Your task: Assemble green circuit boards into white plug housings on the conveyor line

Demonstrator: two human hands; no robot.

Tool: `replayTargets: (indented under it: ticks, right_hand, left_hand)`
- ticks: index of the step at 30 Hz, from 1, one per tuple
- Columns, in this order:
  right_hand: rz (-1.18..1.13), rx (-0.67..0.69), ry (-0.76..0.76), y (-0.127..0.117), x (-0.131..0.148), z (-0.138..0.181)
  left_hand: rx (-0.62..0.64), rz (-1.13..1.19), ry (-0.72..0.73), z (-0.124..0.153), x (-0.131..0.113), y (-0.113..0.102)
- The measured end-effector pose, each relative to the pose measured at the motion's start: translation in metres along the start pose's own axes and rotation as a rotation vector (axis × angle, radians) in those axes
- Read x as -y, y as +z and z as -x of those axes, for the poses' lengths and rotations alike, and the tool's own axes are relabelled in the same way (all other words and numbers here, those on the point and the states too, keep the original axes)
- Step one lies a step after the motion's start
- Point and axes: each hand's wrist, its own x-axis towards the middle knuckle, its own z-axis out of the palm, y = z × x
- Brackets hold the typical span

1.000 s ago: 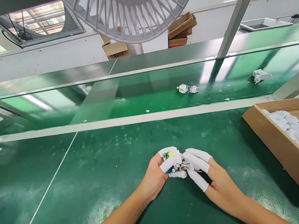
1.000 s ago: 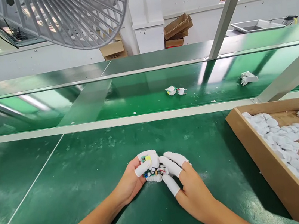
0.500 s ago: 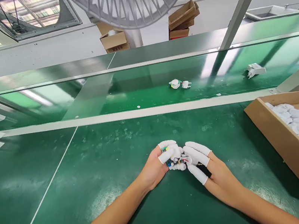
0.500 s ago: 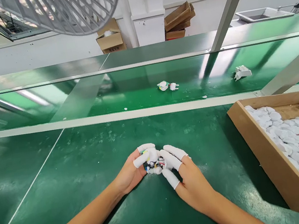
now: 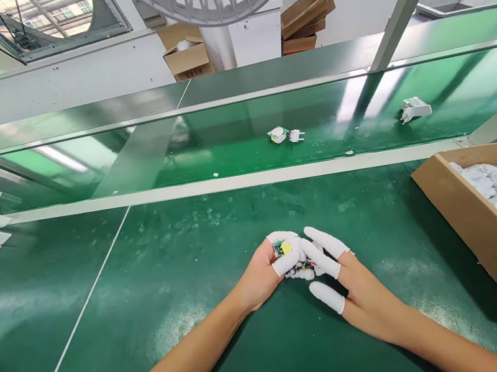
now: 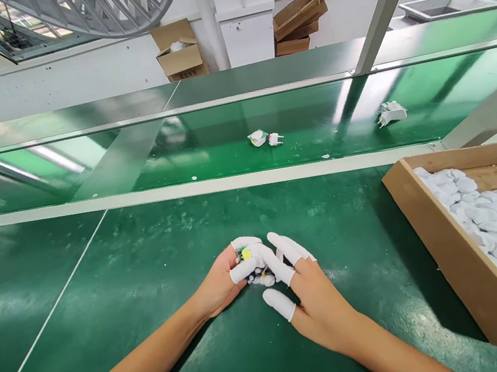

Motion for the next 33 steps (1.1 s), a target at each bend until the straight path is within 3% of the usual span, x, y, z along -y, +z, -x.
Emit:
replayTargets:
  ticks: [5,12,18,25,33]
  right_hand:
    - [-0.004,0.040,-0.037,-0.002,0.002,0.002]
    - [-0.106,-0.142,0.015,0.002,-0.001,0.001]
    - [0.113,-0.014,-0.060,0.009,-0.001,0.000]
    - [0.227,-0.190,-0.115,0.008,0.005,-0.006]
    - [0.386,-0.184,-0.101,0.008,0.011,-0.014]
  left_hand:
    - [0.040,-0.139,0.044,0.000,0.003,-0.004]
    - [0.056,-0.140,0.029,0.000,0.002,-0.004]
    - [0.068,-0.126,-0.021,0.000,0.004,-0.008]
    - [0.051,-0.135,-0.034,-0.002,0.002,-0.004]
    - [0.102,-0.227,0.016,-0.001,0.001,-0.003]
